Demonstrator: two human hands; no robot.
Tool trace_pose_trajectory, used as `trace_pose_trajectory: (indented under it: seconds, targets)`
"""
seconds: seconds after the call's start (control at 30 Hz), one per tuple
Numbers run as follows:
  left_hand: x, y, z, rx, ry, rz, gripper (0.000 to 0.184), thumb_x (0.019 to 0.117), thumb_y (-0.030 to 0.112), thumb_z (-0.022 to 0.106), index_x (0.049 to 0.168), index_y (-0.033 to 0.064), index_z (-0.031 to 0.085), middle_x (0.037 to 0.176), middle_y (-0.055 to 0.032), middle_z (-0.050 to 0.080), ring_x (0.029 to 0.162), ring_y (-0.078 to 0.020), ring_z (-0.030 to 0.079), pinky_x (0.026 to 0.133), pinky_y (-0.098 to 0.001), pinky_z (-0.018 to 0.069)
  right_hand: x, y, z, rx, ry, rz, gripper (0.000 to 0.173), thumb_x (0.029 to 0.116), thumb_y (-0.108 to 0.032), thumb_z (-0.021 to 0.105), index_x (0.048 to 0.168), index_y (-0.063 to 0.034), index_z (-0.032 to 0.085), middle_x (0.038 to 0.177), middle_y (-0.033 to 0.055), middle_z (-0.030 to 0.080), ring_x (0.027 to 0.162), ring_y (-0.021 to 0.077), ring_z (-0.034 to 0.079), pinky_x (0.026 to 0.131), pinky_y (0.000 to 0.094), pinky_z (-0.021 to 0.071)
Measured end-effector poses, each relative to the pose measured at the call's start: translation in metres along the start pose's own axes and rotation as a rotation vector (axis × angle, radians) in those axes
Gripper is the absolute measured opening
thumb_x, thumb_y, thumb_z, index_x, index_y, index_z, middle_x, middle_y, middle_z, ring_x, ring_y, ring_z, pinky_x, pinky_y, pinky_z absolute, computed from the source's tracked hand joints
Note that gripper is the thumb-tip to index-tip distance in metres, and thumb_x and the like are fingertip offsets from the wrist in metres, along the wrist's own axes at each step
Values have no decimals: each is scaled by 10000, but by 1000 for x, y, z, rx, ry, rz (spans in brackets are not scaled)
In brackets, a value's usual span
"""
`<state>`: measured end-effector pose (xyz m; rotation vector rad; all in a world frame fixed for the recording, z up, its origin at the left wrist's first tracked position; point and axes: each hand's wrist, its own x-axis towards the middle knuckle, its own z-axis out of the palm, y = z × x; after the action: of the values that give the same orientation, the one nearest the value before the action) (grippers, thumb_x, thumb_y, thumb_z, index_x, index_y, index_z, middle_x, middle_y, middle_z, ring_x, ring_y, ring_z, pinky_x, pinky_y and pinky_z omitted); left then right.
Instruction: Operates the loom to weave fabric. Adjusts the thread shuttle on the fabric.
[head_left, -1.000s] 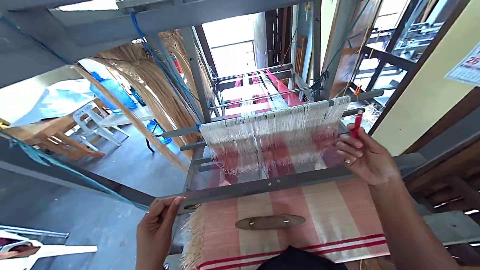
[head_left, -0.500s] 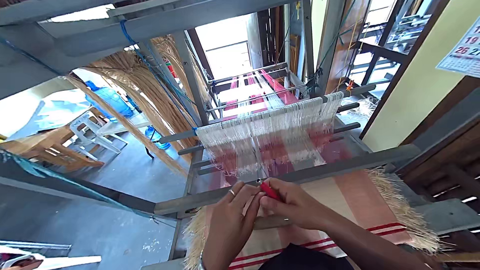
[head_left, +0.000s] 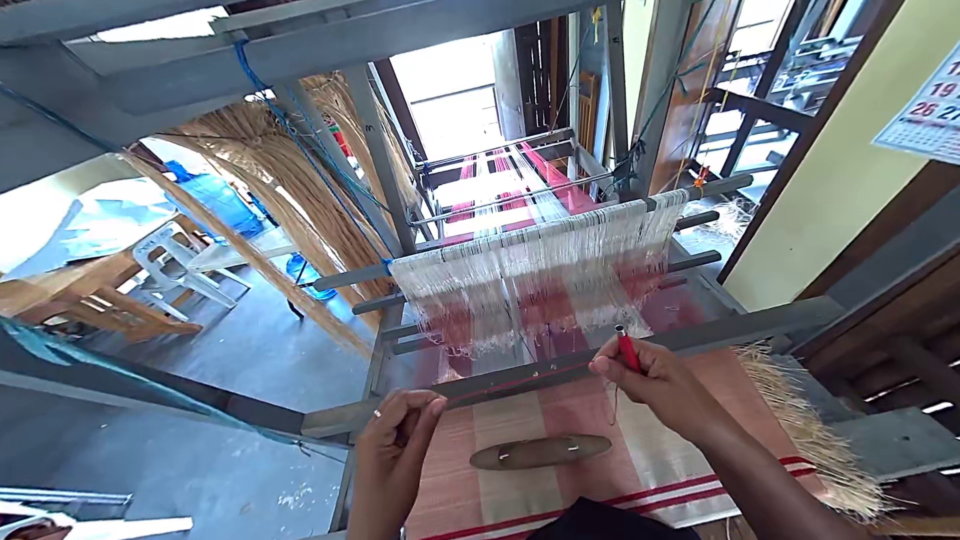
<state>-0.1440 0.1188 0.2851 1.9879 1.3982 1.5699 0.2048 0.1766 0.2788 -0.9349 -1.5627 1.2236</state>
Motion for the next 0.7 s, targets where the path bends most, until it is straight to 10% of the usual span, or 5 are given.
trace_pose_trajectory:
  seconds: [0.13,0.2,0.27,0.47,0.7]
  targets:
    - [-2,5,5,-14,-63,16,169,994,323,668,988,168,737,839,89,636,667,23,519,595,-136,443,0,13,-5,-173,-18,19,221,990,-369,663,1037,-162,726,715,-71,591,558,5,481,507,178,390]
    - [-2,15,18,68,-184,71,201,1012,338,640,997,163,736,840,63,659,678,0,558,619,-179,493,1,15,-1,-372,-114,34,428,986,-412,658,1301,-123,674,1129,1,736,805,74,648,718,287,543]
    - [-4,27,37,185,-309,133,232,1017,354,626,998,156,745,834,17,659,669,-60,587,596,-249,522,2,12,12,-347,-146,25,591,977,-449,664,1455,-115,566,1370,13,656,840,74,623,729,292,529]
    - [4,43,70,322,-322,302,192,1019,310,602,1017,170,733,851,16,636,701,-70,598,602,-237,525,-5,-1,53,166,-481,69,296,1066,-326,560,1259,-103,582,898,-28,673,662,17,554,576,185,447]
    - [-2,33,70,243,-288,201,214,1025,354,608,993,178,725,808,51,597,654,-27,528,566,-200,460,-4,5,51,61,-320,23,255,995,-311,684,1153,-110,677,748,-63,601,611,14,513,557,177,422]
